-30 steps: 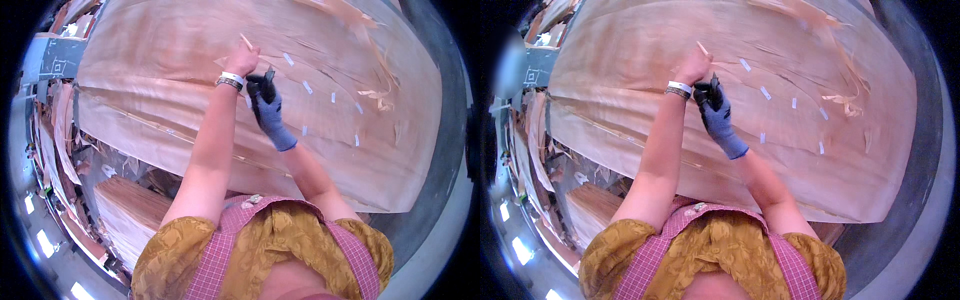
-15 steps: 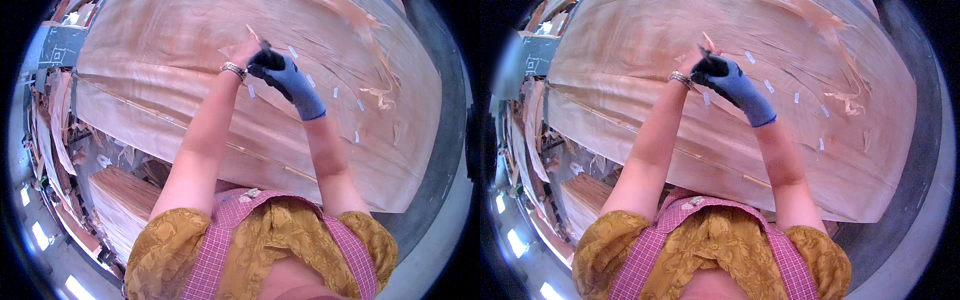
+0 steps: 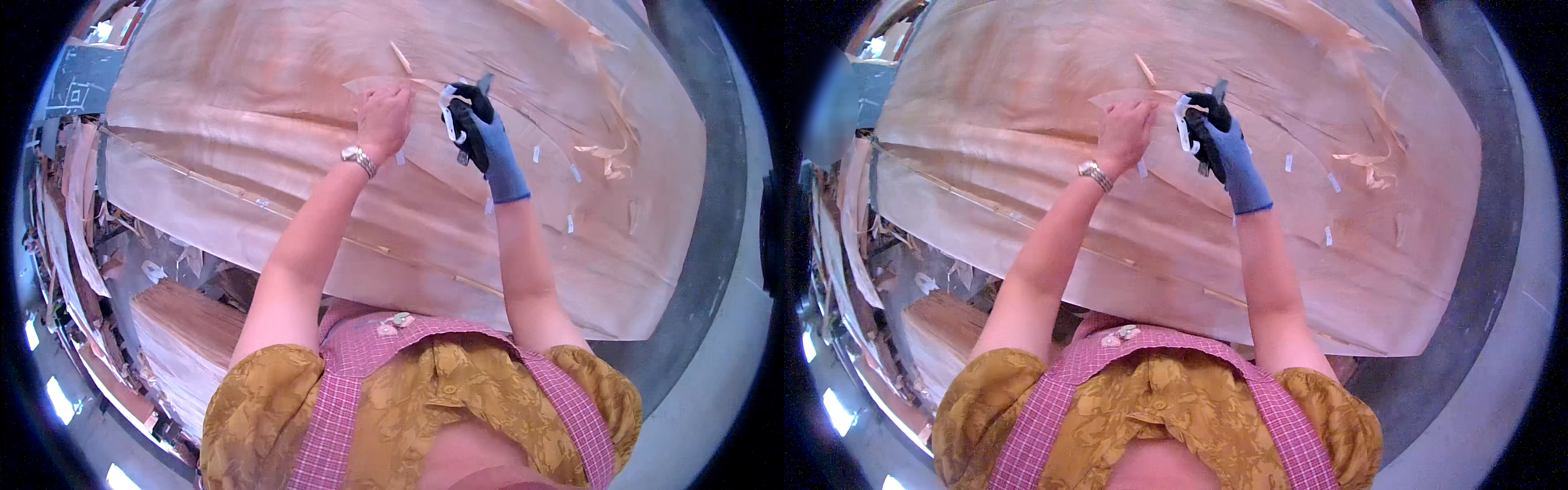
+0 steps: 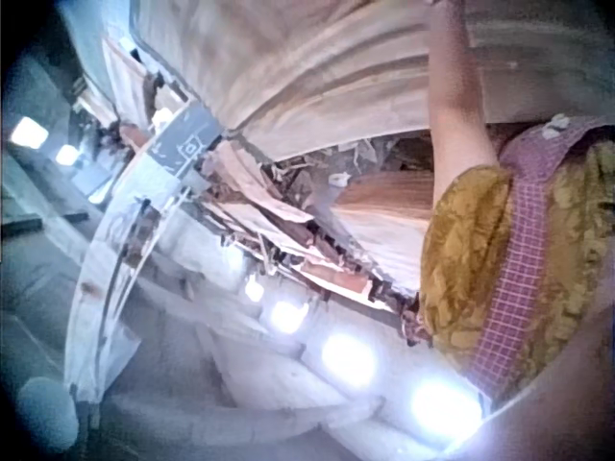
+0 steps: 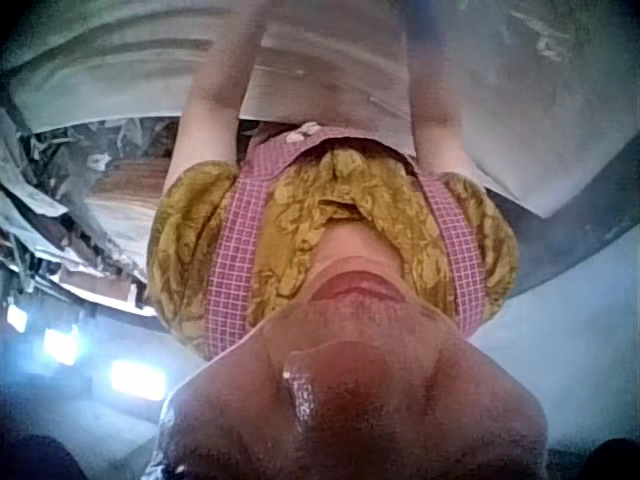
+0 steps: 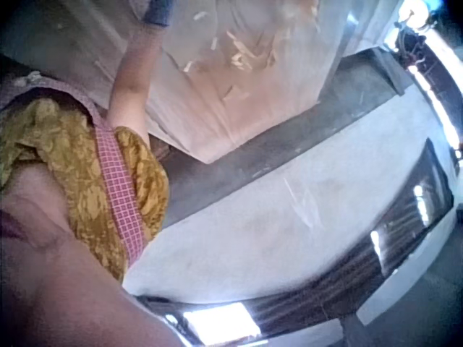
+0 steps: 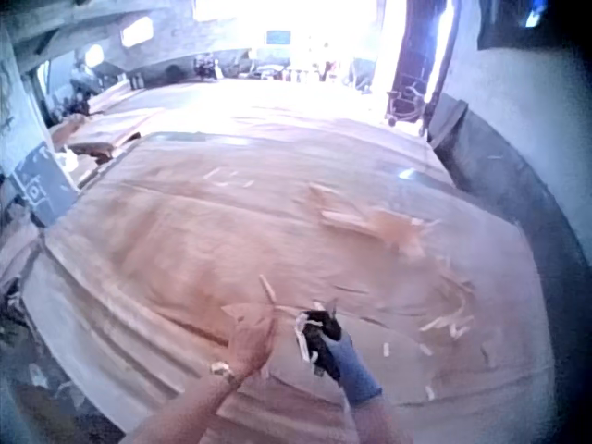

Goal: The person prepares veneer sheets by hand and using a utility knife. The person peels back thin layers of wood from a large stack, applies adhesive tape to cracks and edges, and trims excess wood and tape with a utility knife before placing a long thin wooden guide over the sheets.

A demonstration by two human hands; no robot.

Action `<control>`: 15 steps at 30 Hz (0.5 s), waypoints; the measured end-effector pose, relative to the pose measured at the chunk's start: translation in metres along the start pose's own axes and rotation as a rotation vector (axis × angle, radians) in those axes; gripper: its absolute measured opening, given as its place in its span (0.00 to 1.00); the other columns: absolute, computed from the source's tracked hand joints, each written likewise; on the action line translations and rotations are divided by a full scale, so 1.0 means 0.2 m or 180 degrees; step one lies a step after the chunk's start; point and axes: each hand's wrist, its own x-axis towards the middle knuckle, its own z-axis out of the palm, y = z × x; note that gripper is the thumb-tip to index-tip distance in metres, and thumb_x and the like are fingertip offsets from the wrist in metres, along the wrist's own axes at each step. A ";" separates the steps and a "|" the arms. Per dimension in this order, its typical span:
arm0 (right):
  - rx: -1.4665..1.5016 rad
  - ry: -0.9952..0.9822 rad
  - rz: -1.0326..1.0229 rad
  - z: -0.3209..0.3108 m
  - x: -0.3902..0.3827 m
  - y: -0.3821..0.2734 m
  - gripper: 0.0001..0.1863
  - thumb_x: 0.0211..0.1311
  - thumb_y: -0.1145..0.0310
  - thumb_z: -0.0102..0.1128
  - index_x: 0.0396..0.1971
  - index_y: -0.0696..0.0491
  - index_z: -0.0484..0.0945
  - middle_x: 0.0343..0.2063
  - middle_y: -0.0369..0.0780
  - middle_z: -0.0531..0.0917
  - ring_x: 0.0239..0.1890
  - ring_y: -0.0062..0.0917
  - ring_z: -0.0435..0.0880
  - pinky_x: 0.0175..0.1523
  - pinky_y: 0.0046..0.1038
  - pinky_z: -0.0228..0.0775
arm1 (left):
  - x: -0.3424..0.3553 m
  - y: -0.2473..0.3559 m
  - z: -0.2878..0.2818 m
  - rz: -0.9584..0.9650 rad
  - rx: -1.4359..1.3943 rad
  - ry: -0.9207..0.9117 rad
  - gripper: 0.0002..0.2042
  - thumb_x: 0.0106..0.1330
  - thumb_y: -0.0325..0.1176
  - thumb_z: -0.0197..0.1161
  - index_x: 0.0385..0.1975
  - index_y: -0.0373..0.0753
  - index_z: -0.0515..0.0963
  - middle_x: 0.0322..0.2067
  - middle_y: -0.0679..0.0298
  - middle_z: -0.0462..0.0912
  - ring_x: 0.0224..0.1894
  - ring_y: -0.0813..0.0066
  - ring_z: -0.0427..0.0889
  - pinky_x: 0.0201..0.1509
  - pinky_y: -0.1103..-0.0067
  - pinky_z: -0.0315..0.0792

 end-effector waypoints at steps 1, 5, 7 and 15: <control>-0.0027 -0.0006 -0.0013 -0.02 0.07 0.02 0.16 0.68 0.65 0.57 0.53 0.50 0.75 0.29 0.32 0.80 0.22 0.13 0.73 0.22 0.16 0.60 | -0.02 -0.03 0.04 0.0287 -0.0134 0.0590 0.11 0.67 0.34 0.53 0.43 0.41 0.79 0.36 0.54 0.83 0.40 0.57 0.82 0.48 0.66 0.72; -0.0404 -0.0117 0.0244 0.02 0.26 0.04 0.15 0.66 0.64 0.60 0.52 0.47 0.78 0.23 0.28 0.77 0.15 0.10 0.64 0.18 0.17 0.54 | -0.01 -0.03 0.07 0.0167 -0.0540 0.1045 0.11 0.64 0.29 0.54 0.44 0.42 0.79 0.38 0.55 0.83 0.41 0.56 0.82 0.45 0.65 0.73; -0.0632 -0.0027 0.0488 0.06 0.30 0.00 0.15 0.63 0.63 0.63 0.49 0.47 0.80 0.23 0.27 0.77 0.16 0.10 0.64 0.18 0.17 0.54 | -0.01 -0.03 0.07 0.0089 -0.0638 0.1008 0.11 0.64 0.29 0.54 0.44 0.42 0.79 0.39 0.55 0.82 0.41 0.56 0.82 0.46 0.65 0.73; 0.0106 -0.0420 0.0134 0.09 0.19 -0.21 0.14 0.65 0.62 0.61 0.47 0.49 0.78 0.28 0.36 0.84 0.17 0.14 0.70 0.21 0.17 0.61 | 0.00 -0.15 0.11 0.0220 -0.0790 0.1243 0.15 0.60 0.26 0.54 0.47 0.39 0.78 0.46 0.58 0.81 0.45 0.57 0.80 0.49 0.66 0.74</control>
